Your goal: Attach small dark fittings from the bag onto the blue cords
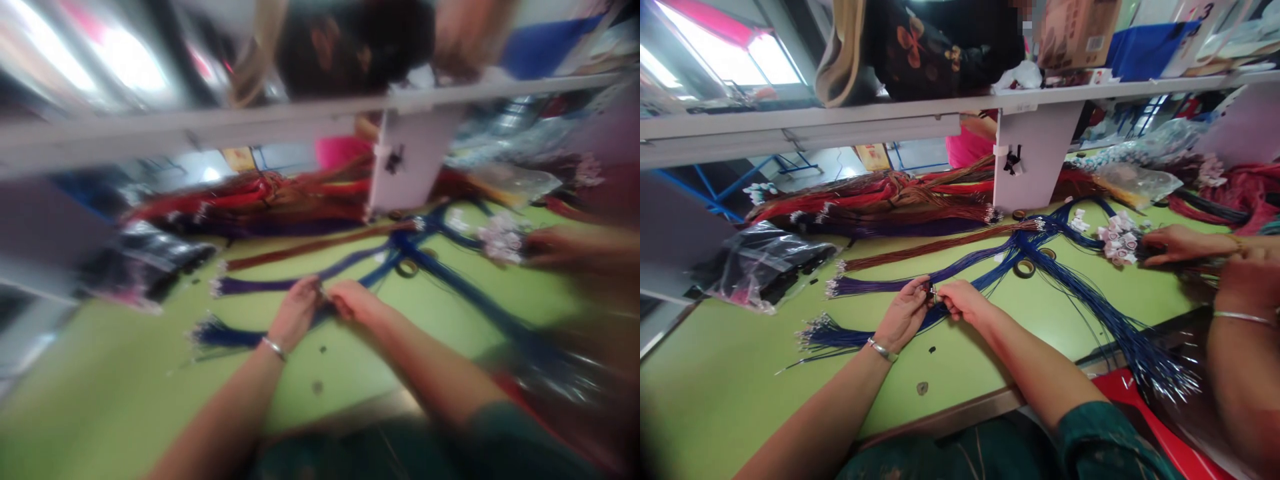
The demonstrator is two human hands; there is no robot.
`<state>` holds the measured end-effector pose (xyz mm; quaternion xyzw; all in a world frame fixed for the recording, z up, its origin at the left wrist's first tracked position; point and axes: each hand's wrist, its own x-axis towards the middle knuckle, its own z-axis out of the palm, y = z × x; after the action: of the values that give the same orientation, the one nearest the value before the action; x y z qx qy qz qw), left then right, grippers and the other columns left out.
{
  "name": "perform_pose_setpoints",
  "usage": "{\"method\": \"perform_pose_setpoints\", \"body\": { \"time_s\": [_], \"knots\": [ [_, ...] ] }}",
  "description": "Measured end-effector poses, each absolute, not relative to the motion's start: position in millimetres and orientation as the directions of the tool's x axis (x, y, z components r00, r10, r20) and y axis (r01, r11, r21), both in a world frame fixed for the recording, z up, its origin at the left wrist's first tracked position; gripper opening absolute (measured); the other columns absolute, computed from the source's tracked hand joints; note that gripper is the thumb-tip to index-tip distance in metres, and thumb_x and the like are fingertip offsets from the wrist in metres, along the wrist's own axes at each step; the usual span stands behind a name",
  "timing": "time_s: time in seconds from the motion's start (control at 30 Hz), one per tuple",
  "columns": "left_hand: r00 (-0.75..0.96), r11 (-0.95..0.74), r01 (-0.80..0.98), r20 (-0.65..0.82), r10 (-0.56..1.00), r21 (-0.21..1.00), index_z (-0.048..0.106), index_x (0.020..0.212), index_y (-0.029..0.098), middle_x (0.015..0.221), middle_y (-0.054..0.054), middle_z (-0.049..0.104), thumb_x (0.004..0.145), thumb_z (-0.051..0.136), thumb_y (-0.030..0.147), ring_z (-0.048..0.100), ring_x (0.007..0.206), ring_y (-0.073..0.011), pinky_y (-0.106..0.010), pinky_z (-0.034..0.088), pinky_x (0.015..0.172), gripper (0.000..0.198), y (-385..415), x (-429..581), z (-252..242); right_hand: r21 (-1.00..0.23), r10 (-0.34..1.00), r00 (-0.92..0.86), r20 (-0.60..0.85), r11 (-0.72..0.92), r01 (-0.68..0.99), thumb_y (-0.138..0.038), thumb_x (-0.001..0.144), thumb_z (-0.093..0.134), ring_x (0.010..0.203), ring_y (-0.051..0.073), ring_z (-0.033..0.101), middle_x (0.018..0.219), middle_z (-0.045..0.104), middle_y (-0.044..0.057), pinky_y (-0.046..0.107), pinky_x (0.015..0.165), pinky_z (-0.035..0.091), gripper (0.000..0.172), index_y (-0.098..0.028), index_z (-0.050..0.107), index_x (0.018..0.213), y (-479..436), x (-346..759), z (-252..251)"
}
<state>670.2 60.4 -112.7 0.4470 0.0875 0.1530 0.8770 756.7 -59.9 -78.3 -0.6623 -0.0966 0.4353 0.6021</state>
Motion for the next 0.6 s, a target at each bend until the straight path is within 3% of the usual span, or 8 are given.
{"method": "perform_pose_setpoints", "body": {
  "time_s": [0.33, 0.47, 0.6],
  "knots": [
    [0.894, 0.187, -0.147, 0.049, 0.445, 0.971, 0.065, 0.103, 0.018, 0.096, -0.006, 0.065, 0.069, 0.07, 0.024, 0.059, 0.083, -0.0158, -0.029, 0.048, 0.079, 0.035, 59.6, 665.6, -119.2, -0.878, 0.657, 0.59, -0.469, -0.276, -0.391, -0.02, 0.059, 0.049, 0.029, 0.005, 0.024, 0.033, 0.03, -0.01, 0.018, 0.028, 0.021, 0.009, -0.019, 0.044, 0.052, -59.8, 758.1, -80.9],
    [0.902, 0.247, -0.136, 0.017, 0.432, 0.959, 0.063, 0.107, 0.019, 0.089, -0.003, 0.065, 0.07, 0.07, 0.025, 0.06, 0.074, -0.0119, -0.027, 0.049, 0.076, 0.038, 60.6, 666.0, -116.4, -0.913, 0.624, 0.666, -0.409, -0.287, -0.291, -0.022, 0.063, 0.052, 0.032, 0.005, 0.03, 0.036, 0.035, -0.009, 0.018, 0.032, 0.025, 0.011, -0.018, 0.047, 0.055, -59.2, 755.1, -76.3],
    [0.91, 0.415, -0.124, -0.064, 0.41, 0.901, 0.064, 0.104, 0.019, 0.087, -0.002, 0.064, 0.069, 0.072, 0.022, 0.06, 0.072, -0.0092, -0.024, 0.049, 0.075, 0.036, 61.6, 666.7, -110.0, -0.952, 0.572, 0.799, -0.184, -0.305, -0.001, -0.025, 0.069, 0.055, 0.042, 0.006, 0.041, 0.048, 0.048, -0.005, 0.018, 0.042, 0.034, 0.011, -0.017, 0.052, 0.062, -61.4, 751.7, -73.0]
  ]
}}
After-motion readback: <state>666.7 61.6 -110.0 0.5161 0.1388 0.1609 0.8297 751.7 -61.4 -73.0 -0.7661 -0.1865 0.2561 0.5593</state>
